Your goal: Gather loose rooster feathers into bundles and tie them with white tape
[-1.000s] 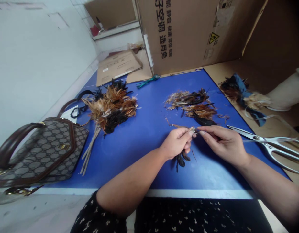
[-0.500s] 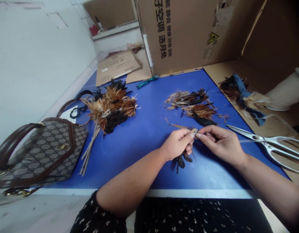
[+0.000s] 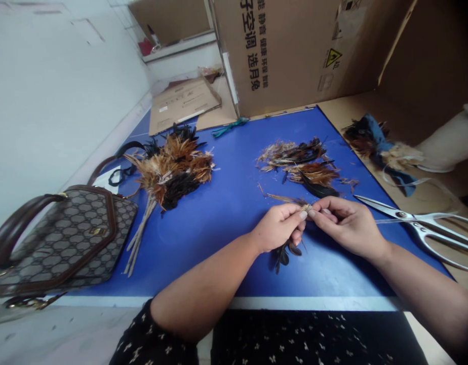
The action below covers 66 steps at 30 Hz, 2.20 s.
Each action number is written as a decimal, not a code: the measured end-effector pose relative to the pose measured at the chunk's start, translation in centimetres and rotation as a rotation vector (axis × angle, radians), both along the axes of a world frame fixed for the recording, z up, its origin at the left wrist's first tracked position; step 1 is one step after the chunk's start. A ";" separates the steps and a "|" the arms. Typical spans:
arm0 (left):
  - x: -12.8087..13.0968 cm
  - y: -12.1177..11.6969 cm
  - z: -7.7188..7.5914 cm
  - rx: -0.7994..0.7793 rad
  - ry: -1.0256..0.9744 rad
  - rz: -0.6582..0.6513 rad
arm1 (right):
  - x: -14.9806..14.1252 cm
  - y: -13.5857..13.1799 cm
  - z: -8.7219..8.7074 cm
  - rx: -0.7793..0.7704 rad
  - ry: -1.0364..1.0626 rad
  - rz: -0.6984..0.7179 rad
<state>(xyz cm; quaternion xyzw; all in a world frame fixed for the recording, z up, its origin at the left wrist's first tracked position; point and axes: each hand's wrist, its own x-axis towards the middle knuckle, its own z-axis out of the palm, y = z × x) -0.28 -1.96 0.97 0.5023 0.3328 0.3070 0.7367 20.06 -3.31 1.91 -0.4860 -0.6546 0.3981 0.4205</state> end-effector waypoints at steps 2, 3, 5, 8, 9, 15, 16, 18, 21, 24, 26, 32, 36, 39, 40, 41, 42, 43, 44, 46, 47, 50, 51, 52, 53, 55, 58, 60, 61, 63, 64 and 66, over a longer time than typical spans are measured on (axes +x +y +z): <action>0.0 0.0 0.0 -0.016 -0.009 -0.008 | 0.0 0.0 0.0 -0.016 0.007 0.006; -0.1 0.0 0.1 -0.027 -0.017 -0.012 | 0.0 0.0 0.0 -0.021 0.011 0.003; -0.2 0.0 0.2 -0.056 -0.036 -0.019 | 0.0 0.0 -0.1 -0.017 0.012 -0.017; -0.3 0.1 0.5 -0.088 -0.058 -0.006 | -0.1 0.0 -0.2 0.009 0.003 -0.052; -0.3 0.1 0.5 -0.092 -0.055 0.000 | -0.1 -0.1 -0.2 0.021 -0.001 -0.058; -0.4 0.2 0.5 -0.106 -0.005 -0.039 | -0.2 -0.2 -0.2 0.097 -0.024 -0.071; -0.3 0.2 0.5 -0.111 -0.008 -0.040 | -0.2 -0.2 -0.2 0.119 -0.037 -0.075; -0.3 0.2 0.5 -0.117 -0.013 -0.038 | -0.1 -0.2 -0.2 0.178 -0.071 -0.084; -0.3 0.0 0.7 -0.109 0.004 -0.046 | 0.0 -0.2 -0.4 0.255 -0.122 -0.066; -0.4 0.0 0.8 -0.089 0.025 -0.061 | 0.1 -0.2 -0.7 0.298 -0.162 -0.053; -0.4 0.0 0.6 -0.071 0.035 -0.070 | 0.1 -0.2 -0.7 0.323 -0.179 -0.063; -0.1 0.0 0.2 -0.057 -0.015 -0.054 | -0.1 -0.3 -0.3 0.310 -0.192 -0.085; 0.1 -0.1 0.5 -0.065 -0.042 -0.033 | 0.1 -0.3 -0.2 0.297 -0.192 -0.106; 0.1 0.0 0.6 -0.078 -0.063 -0.025 | 0.2 -0.3 -0.2 0.303 -0.174 -0.101; 0.1 0.0 0.6 -0.080 -0.075 -0.023 | 0.2 -0.3 -0.2 0.306 -0.168 -0.095; 0.1 0.0 0.6 -0.083 -0.085 -0.021 | 0.1 -0.2 -0.2 0.308 -0.164 -0.086; 0.1 0.0 0.6 -0.085 -0.093 -0.020 | 0.1 -0.2 -0.2 0.309 -0.157 -0.077; 0.1 0.0 0.6 -0.088 -0.097 -0.020 | 0.1 -0.2 -0.2 0.307 -0.149 -0.067; 0.1 0.0 0.6 -0.091 -0.098 -0.022 | 0.1 -0.2 -0.2 0.303 -0.140 -0.057; 0.1 -0.1 0.6 -0.094 -0.097 -0.027 | 0.1 -0.2 -0.4 0.295 -0.122 -0.038; 0.1 -0.1 0.6 -0.093 -0.096 -0.029 | 0.0 -0.1 -0.4 0.290 -0.116 -0.034; 0.1 -0.2 0.5 -0.086 -0.076 -0.034 | 0.0 -0.1 -0.4 0.298 -0.110 -0.032; 0.0 -0.2 0.5 -0.085 -0.068 -0.037 | -0.1 -0.1 -0.4 0.305 -0.111 -0.032; 0.0 -0.2 0.5 -0.085 -0.061 -0.040 | -0.1 -0.1 -0.4 0.311 -0.113 -0.032; 0.0 -0.1 0.5 -0.087 -0.060 -0.043 | -0.1 -0.1 -0.4 0.316 -0.115 -0.037; 0.0 -0.1 0.5 -0.090 -0.067 -0.043 | -0.1 -0.1 -0.5 0.323 -0.123 -0.056; 0.0 -0.1 0.7 -0.095 -0.069 -0.046 | 0.0 -0.1 -0.6 0.361 -0.137 -0.039; 0.0 -0.1 0.8 -0.095 -0.063 -0.046 | 0.1 0.1 -0.5 0.398 -0.143 0.007; 0.0 -0.1 0.8 -0.095 -0.059 -0.046 | 0.1 0.2 -0.4 0.412 -0.144 0.024; 0.0 -0.1 0.7 -0.092 -0.049 -0.051 | 0.2 0.3 -0.3 0.427 -0.146 0.037; 0.0 -0.1 0.7 -0.089 -0.041 -0.054 | 0.2 0.4 -0.3 0.430 -0.146 0.040; 0.0 -0.1 0.6 -0.075 -0.021 -0.059 | 0.2 0.3 -0.3 0.426 -0.147 0.046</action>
